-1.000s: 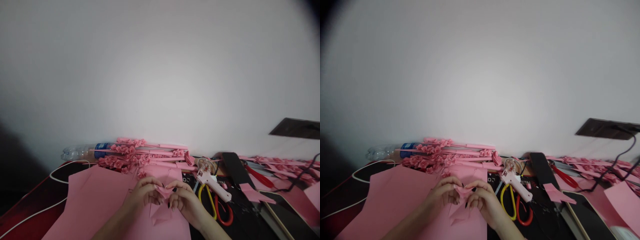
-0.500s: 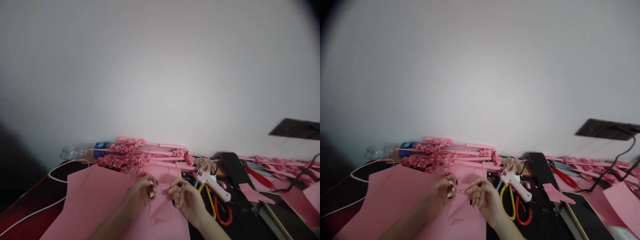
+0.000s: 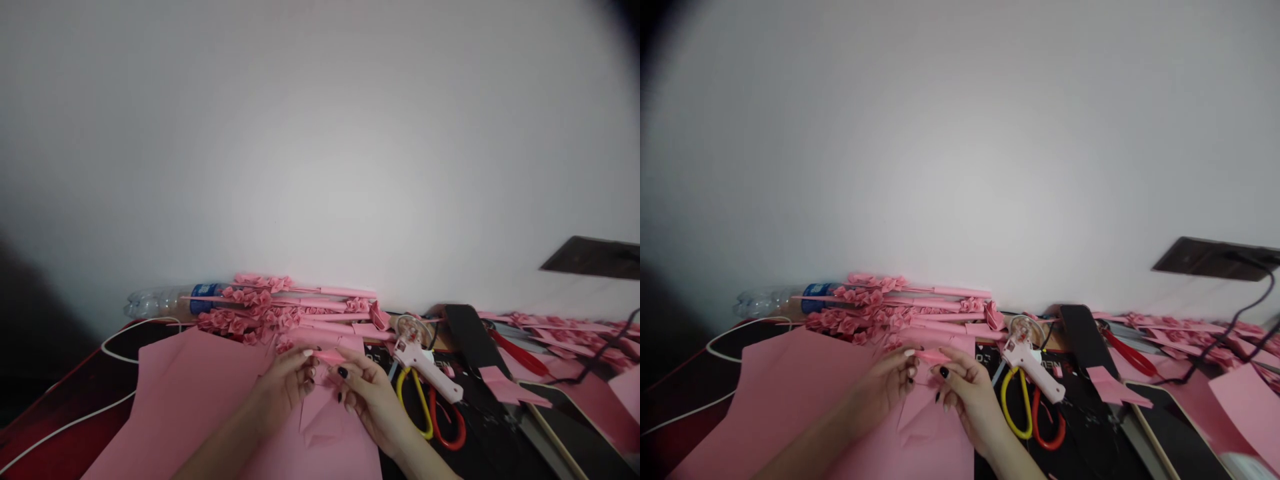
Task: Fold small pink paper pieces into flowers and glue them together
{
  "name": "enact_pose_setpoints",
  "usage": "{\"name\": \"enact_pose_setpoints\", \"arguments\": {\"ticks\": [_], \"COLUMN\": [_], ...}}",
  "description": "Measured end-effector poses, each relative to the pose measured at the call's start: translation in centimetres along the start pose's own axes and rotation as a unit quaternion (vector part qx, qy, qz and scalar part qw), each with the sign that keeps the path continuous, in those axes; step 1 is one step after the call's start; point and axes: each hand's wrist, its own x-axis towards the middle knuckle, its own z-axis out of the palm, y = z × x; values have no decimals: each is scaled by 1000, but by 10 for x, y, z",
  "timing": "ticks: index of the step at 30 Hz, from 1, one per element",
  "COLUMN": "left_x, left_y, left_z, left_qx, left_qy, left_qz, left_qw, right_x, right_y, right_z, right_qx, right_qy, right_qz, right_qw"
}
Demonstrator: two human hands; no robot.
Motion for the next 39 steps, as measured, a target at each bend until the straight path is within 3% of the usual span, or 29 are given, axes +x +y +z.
{"name": "enact_pose_setpoints", "arguments": {"ticks": [6,11,15,18,20,28,39], "left_x": [-1,2,3,-1,-3,-3,0], "left_y": [-2,-4,-2,-2,-2,-5,-7], "left_z": [3,2,1,3,5,5,5], "left_qx": [34,153,285,386,413,387,337], "left_qy": [12,6,-26,-20,-11,-9,-64], "left_qz": [13,76,137,181,186,162,139], "left_qw": [999,985,948,904,891,908,929], "right_x": [0,0,1,2,2,2,0], "right_y": [4,5,5,6,7,10,11], "right_z": [2,2,1,-1,-1,-3,-1], "right_qx": [-66,-94,-98,-90,-87,-130,-80], "right_qy": [-11,13,13,10,5,-54,-52], "right_qz": [-35,-60,-54,-46,-48,-41,-52], "right_qw": [997,994,994,995,995,989,994]}}
